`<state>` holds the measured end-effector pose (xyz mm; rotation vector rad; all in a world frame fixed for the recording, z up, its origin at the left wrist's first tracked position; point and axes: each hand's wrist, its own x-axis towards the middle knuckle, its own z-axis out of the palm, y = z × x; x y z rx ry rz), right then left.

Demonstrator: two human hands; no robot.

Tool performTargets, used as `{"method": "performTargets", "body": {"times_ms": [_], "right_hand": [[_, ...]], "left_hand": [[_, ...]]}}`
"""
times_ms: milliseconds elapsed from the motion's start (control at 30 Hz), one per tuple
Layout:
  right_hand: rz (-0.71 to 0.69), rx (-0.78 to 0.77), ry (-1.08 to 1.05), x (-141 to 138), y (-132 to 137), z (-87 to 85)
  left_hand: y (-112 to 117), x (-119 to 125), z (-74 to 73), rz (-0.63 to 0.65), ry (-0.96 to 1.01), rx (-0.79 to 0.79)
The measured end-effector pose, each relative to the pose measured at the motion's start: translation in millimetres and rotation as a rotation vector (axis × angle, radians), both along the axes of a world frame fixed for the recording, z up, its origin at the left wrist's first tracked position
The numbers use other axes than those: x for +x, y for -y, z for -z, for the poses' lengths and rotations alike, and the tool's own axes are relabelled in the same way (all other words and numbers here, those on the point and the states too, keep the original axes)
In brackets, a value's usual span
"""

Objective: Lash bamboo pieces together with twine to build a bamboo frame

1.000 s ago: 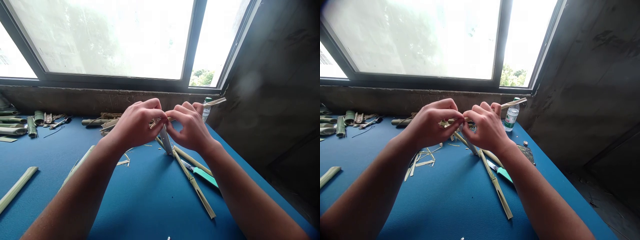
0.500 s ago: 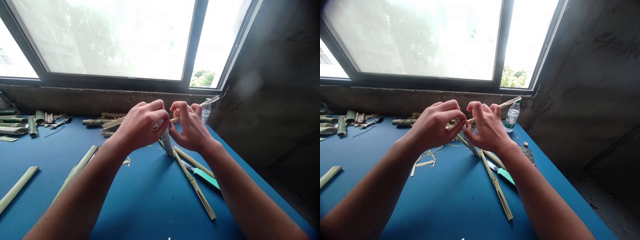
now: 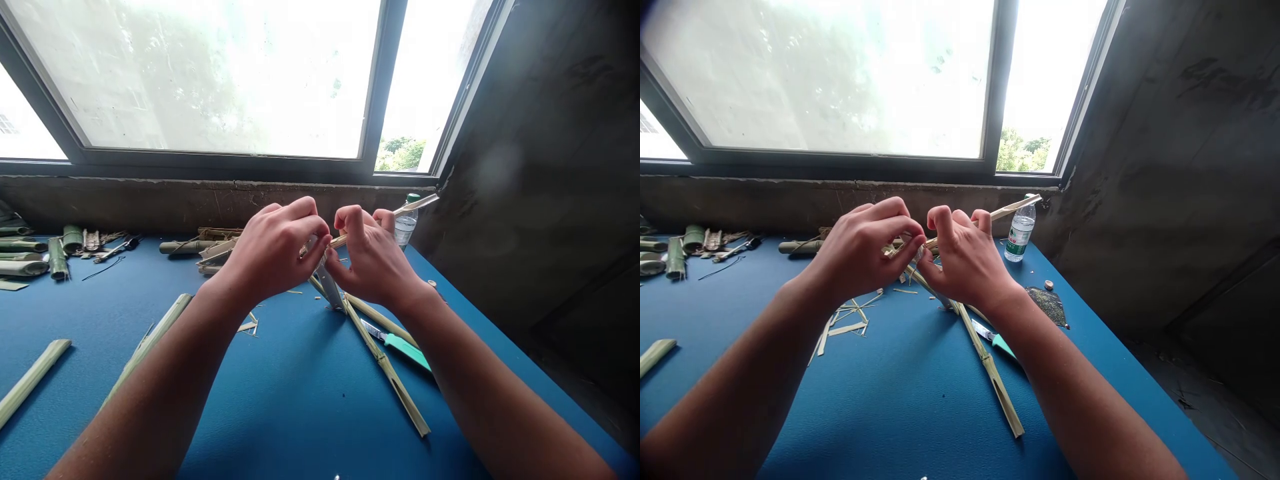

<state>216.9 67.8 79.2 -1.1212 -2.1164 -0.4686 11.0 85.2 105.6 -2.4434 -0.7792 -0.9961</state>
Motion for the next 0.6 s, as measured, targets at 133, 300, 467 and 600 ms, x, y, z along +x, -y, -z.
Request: {"method": "performTargets", "body": {"times_ms": [133,300,467,600], "right_hand": [[-0.003,-0.003,-0.029,0.9,-0.4,0.2],[-0.012,-0.005,-0.018,0.7,-0.7,0.5],[-0.013,-0.002,0.022,-0.6,0.1,0.1],[-0.017,0.002,0.042,-0.8,1.8,-1.3]], "left_hand": [[3.7,-3.9,-4.2,0.075,0.019,-0.106],[4.5,-3.3,-4.2,0.068,0.031,-0.073],[2.5,-1.0,-1.9,0.047,0.032,-0.024],[2.0,-1.3,-1.0,0.013,0.012,0.008]]}}
